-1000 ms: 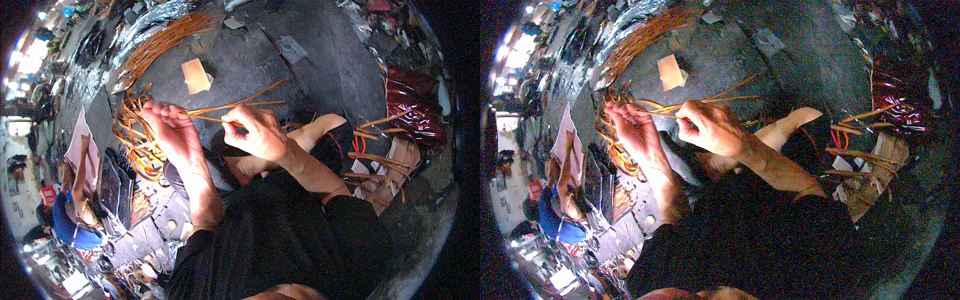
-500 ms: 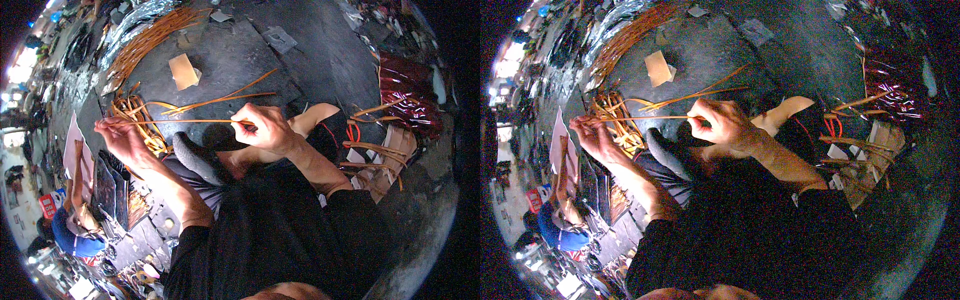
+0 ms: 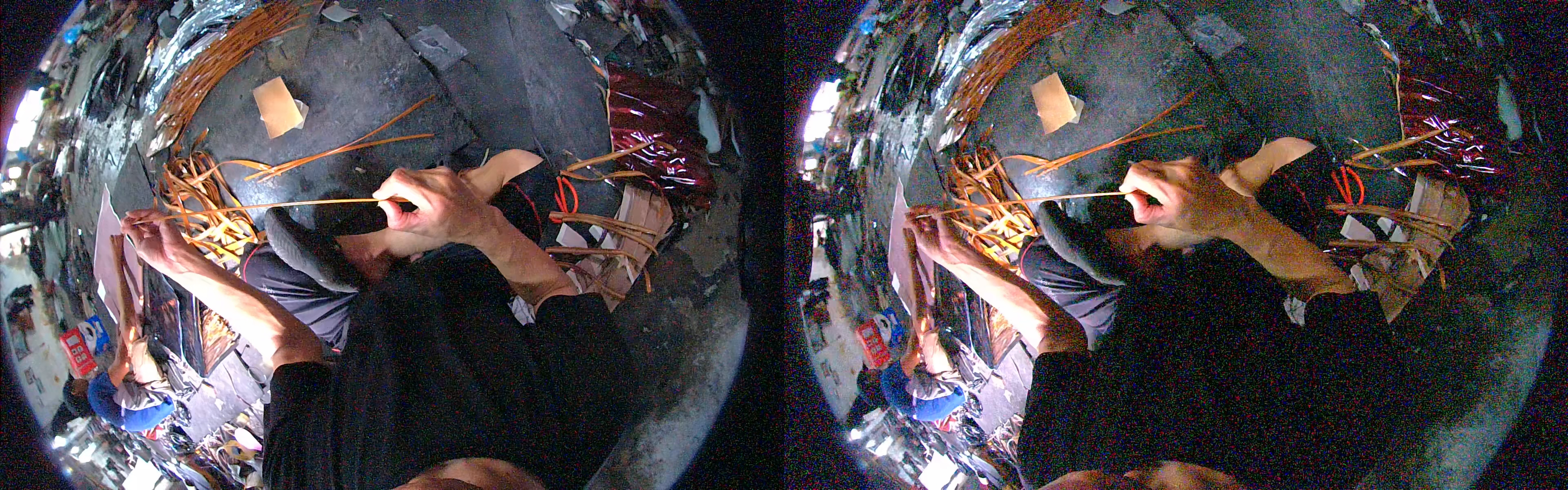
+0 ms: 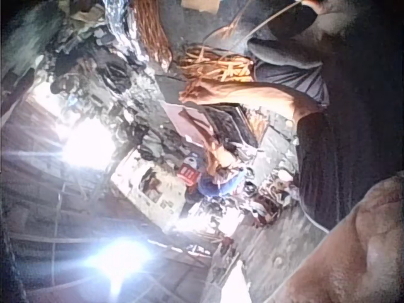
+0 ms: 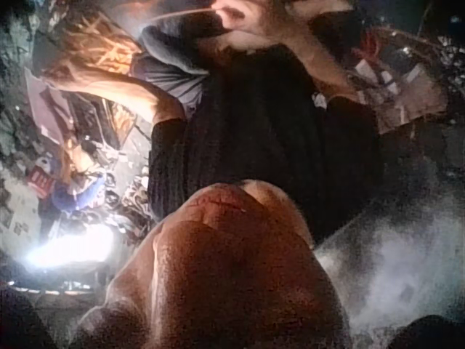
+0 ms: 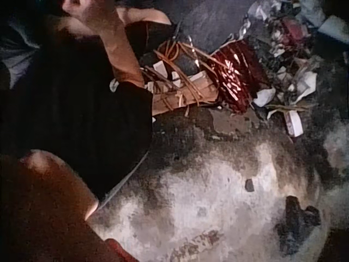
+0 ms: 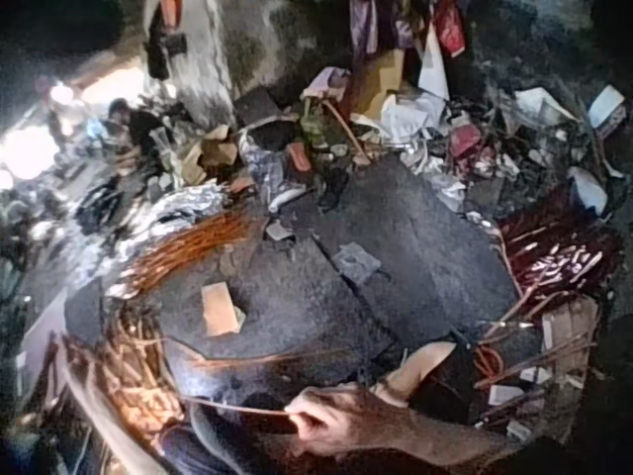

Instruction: The person sits on the floor and repeatedly picks up thin copper wires, straightens them by hand, and places them into a neat pile. The person handles the wires one at a time, occasionally adjusting the pile.

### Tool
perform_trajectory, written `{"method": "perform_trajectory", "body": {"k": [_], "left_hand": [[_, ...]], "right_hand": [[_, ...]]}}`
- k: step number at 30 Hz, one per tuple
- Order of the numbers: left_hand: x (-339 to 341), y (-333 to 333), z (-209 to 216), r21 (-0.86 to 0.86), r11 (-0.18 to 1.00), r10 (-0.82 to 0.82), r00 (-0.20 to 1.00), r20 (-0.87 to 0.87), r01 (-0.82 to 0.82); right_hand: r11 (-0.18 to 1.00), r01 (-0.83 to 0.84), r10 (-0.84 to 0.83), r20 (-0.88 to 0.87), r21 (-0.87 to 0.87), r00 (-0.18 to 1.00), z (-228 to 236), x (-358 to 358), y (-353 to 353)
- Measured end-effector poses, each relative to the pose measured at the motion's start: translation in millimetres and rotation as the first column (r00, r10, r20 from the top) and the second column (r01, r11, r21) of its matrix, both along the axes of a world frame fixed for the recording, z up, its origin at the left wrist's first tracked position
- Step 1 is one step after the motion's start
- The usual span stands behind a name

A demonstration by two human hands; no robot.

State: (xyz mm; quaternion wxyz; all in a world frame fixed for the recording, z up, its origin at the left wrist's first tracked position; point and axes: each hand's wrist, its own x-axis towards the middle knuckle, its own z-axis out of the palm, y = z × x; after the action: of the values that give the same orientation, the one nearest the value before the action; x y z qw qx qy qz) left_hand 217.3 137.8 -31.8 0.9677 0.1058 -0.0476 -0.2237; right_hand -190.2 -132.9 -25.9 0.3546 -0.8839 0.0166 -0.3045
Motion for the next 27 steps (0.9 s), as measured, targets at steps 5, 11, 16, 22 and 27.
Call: {"method": "perform_trajectory", "body": {"k": [5,11,16,22,27], "left_hand": [[4.1,20.8,-9.5,0.04,0.999,-0.027,0.999,0.042,0.025],[-1.6,38.6,-5.3,0.079,0.997,0.019,0.997,0.068,-0.024],[20.6,64.2,-12.2,0.101,0.993,0.054,0.997,0.063,-0.06],[16.7,80.8,-27.7,0.174,0.972,0.147,0.987,0.062,-0.155],[19.9,78.9,-48.1,0.269,0.956,0.101,0.993,0.067,-0.116]], "right_hand": [[1.0,-0.017,0.017,-0.011,-0.001,1.0,-4.2,-4.1,-4.2],[0.993,0.009,-0.016,-0.061,-0.121,0.998,-2.2,-10.7,-12.7],[0.995,-0.011,0.003,-0.078,-0.095,0.997,0.5,-14.2,-16.5],[0.989,-0.005,0.02,-0.099,0.149,0.995,-2.5,-12.7,-16.6],[0.985,0.019,0.014,-0.189,0.172,0.982,-0.9,-17.6,-29.2]]}}
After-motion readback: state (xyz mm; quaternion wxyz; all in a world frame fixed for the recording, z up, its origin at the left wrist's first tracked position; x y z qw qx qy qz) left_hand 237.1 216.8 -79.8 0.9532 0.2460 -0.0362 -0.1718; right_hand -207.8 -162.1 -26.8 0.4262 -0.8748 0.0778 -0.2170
